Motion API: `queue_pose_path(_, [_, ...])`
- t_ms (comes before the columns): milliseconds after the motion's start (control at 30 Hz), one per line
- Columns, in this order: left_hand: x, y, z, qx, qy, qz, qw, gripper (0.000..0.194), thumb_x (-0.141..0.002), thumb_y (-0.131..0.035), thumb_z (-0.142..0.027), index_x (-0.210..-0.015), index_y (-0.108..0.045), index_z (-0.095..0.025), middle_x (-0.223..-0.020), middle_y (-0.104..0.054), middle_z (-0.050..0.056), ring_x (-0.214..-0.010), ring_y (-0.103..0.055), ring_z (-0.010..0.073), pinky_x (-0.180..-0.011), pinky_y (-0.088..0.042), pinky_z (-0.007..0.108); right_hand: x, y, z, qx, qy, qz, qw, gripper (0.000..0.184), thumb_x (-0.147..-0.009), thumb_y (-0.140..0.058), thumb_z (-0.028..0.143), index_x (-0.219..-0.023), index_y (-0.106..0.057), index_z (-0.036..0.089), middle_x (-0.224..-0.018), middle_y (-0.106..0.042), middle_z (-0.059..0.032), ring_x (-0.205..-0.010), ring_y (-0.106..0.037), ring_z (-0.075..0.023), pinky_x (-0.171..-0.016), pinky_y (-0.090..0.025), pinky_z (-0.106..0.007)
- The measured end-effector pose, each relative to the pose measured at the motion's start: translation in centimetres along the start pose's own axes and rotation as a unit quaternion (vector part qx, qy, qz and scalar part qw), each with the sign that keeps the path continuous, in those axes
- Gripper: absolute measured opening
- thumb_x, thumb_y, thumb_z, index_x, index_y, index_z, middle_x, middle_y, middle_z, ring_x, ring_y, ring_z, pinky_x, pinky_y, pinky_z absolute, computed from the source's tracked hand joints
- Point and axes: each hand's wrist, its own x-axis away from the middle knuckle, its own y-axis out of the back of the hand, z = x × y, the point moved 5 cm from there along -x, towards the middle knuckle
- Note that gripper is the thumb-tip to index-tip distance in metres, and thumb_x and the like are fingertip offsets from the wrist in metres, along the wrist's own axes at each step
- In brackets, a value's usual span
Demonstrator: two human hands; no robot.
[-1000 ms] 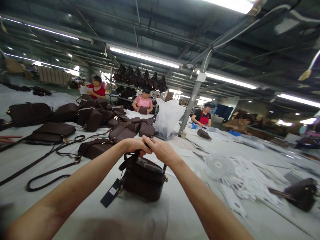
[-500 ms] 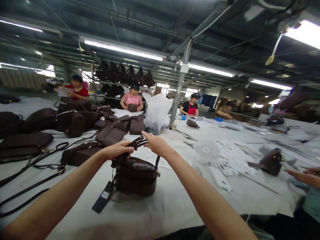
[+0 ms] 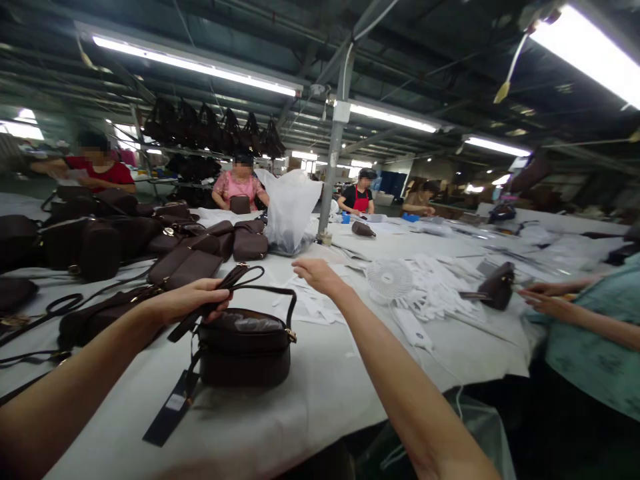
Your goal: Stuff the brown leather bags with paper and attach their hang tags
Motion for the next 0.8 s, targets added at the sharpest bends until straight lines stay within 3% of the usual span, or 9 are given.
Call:
queue_pose_path(67, [-0.2, -0.1, 0.5, 0.020, 0.009, 0.009, 1.000, 0.037, -0.071, -0.069, -0.047, -0.077, -0.050, -0.015, -0.067, -0.059, 0.000, -0.055, -0.056, 0.0109, -0.048, -0.040, 0.020, 1.2, -1.0, -3.5, 0.034, -0.091, 0.014, 0.995, 0.028, -0.095, -0.043, 0.024, -0.106, -0.068, 0.018, -0.098, -0.072, -0.0063, -0.091, -0.065, -0.0157, -0.078, -0.048, -0.025])
queue_pose_path(167, [-0.4, -0.2, 1.3, 0.043, 0.017, 0.009, 0.999, 0.041, -0.070, -0.071, -0.050, -0.078, -0.049, -0.016, -0.069, -0.059, 0.000, -0.058, -0.060, 0.0131, -0.050, -0.043, 0.021, 4.5, -4.3, -8.3, 0.064, -0.206, 0.049, 0.975, 0.016, -0.082, -0.055, 0.010, -0.080, -0.071, 0.011, -0.084, -0.072, -0.0129, -0.086, -0.067, -0.0229, -0.075, -0.049, -0.032])
queue_pose_path(333, [-0.9, 0.1, 2.3, 0.065, 0.027, -0.022, 0.997, 0.038, -0.073, -0.071, -0.047, -0.081, -0.049, -0.016, -0.065, -0.052, -0.004, -0.048, -0.049, 0.0072, -0.044, -0.036, 0.018, 10.8, -10.3, -14.3, 0.054, -0.347, 0.059, 0.934, 0.014, -0.066, -0.064, 0.004, -0.078, -0.068, 0.006, -0.089, -0.069, -0.0224, -0.090, -0.066, -0.0315, -0.074, -0.048, -0.039])
queue_pose_path(433, [-1.3, 0.1, 2.5, 0.056, 0.025, -0.023, 0.998, 0.035, -0.074, -0.070, -0.045, -0.080, -0.051, -0.016, -0.066, -0.052, -0.003, -0.050, -0.050, 0.0084, -0.045, -0.037, 0.019, 12.8, -11.8, -16.3, 0.001, -0.376, 0.025, 0.926, 0.015, -0.064, -0.065, 0.009, -0.079, -0.065, 0.008, -0.087, -0.067, -0.0164, -0.091, -0.063, -0.0286, -0.075, -0.046, -0.036])
queue_pose_path(533, [-1.3, 0.2, 2.6, 0.066, 0.021, -0.031, 0.997, 0.035, -0.073, -0.071, -0.044, -0.081, -0.052, -0.016, -0.066, -0.051, -0.003, -0.050, -0.049, 0.0087, -0.044, -0.036, 0.019, 13.3, -11.9, -17.2, -0.092, -0.367, -0.023, 0.925, 0.009, -0.059, -0.066, 0.011, -0.064, -0.059, 0.014, -0.068, -0.061, -0.0034, -0.081, -0.061, -0.0231, -0.071, -0.044, -0.031])
queue_pose_path(633, [-1.0, 0.2, 2.8, 0.092, 0.021, -0.042, 0.995, 0.036, -0.072, -0.073, -0.044, -0.081, -0.051, -0.016, -0.066, -0.051, -0.003, -0.050, -0.048, 0.0085, -0.044, -0.035, 0.019, 13.4, -11.4, -16.7, -0.225, -0.325, -0.078, 0.915, 0.018, -0.064, -0.066, 0.025, -0.055, -0.051, 0.017, -0.054, -0.048, 0.0042, -0.064, -0.055, -0.0161, -0.063, -0.041, -0.027])
queue_pose_path(800, [-0.4, 0.0, 2.7, 0.109, 0.008, -0.057, 0.992, 0.036, -0.071, -0.073, -0.041, -0.081, -0.050, -0.016, -0.066, -0.051, -0.003, -0.050, -0.048, 0.0081, -0.043, -0.035, 0.018, 14.6, -9.8, -13.2, -0.420, -0.281, -0.185, 0.843, 0.038, -0.067, -0.058, 0.057, -0.068, -0.051, 0.019, -0.058, -0.048, 0.0053, -0.054, -0.050, -0.0115, -0.049, -0.040, -0.023])
